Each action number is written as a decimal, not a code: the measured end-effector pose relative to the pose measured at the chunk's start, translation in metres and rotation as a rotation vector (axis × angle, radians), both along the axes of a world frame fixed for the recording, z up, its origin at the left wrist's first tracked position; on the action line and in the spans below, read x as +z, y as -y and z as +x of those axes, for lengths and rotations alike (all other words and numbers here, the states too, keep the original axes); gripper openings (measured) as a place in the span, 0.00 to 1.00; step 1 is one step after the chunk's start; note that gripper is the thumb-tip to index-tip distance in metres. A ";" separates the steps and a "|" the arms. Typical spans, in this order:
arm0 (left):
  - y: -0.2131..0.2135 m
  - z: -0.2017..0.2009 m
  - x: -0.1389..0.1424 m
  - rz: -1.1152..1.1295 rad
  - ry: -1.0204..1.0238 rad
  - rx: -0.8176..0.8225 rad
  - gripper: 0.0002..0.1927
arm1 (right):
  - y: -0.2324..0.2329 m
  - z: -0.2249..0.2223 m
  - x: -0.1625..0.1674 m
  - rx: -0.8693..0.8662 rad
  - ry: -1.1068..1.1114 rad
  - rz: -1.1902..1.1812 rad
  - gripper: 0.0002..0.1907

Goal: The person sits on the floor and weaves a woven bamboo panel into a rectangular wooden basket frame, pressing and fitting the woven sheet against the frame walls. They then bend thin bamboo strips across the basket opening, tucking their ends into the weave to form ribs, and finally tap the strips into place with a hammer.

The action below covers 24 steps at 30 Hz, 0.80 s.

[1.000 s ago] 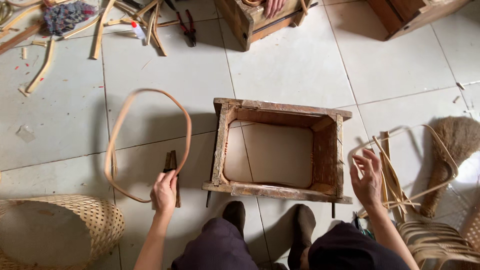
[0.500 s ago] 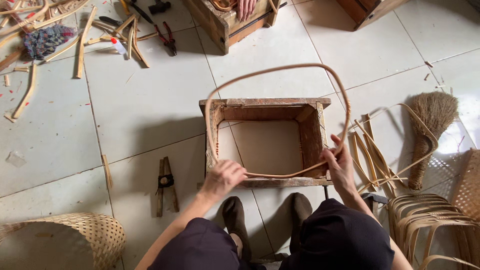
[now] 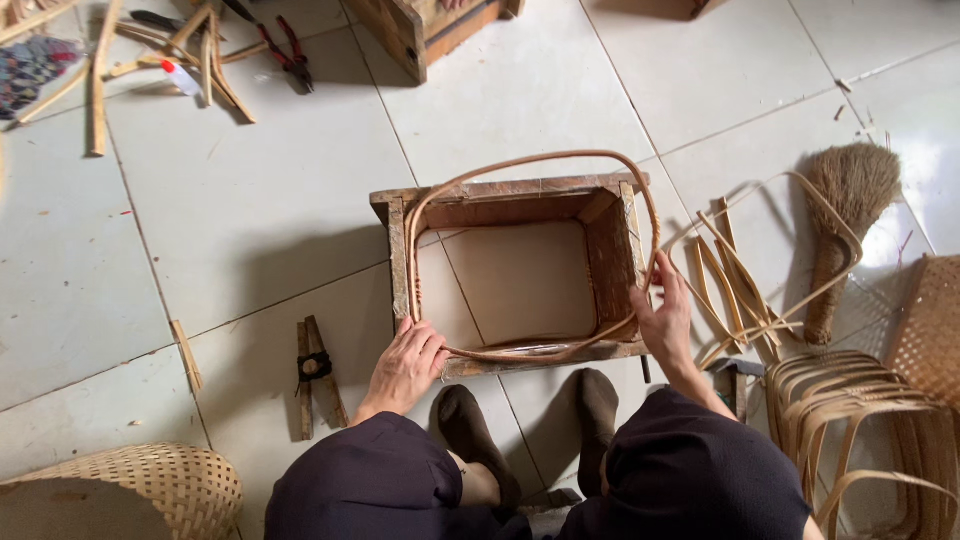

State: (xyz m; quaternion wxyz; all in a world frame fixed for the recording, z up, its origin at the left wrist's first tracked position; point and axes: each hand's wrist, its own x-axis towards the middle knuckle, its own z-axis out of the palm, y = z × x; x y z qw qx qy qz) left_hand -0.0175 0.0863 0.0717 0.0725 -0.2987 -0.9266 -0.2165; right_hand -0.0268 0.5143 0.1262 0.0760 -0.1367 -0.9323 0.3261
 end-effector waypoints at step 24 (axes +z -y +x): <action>-0.005 0.009 -0.009 -0.054 -0.068 -0.039 0.37 | -0.018 0.016 -0.007 0.307 0.175 0.031 0.42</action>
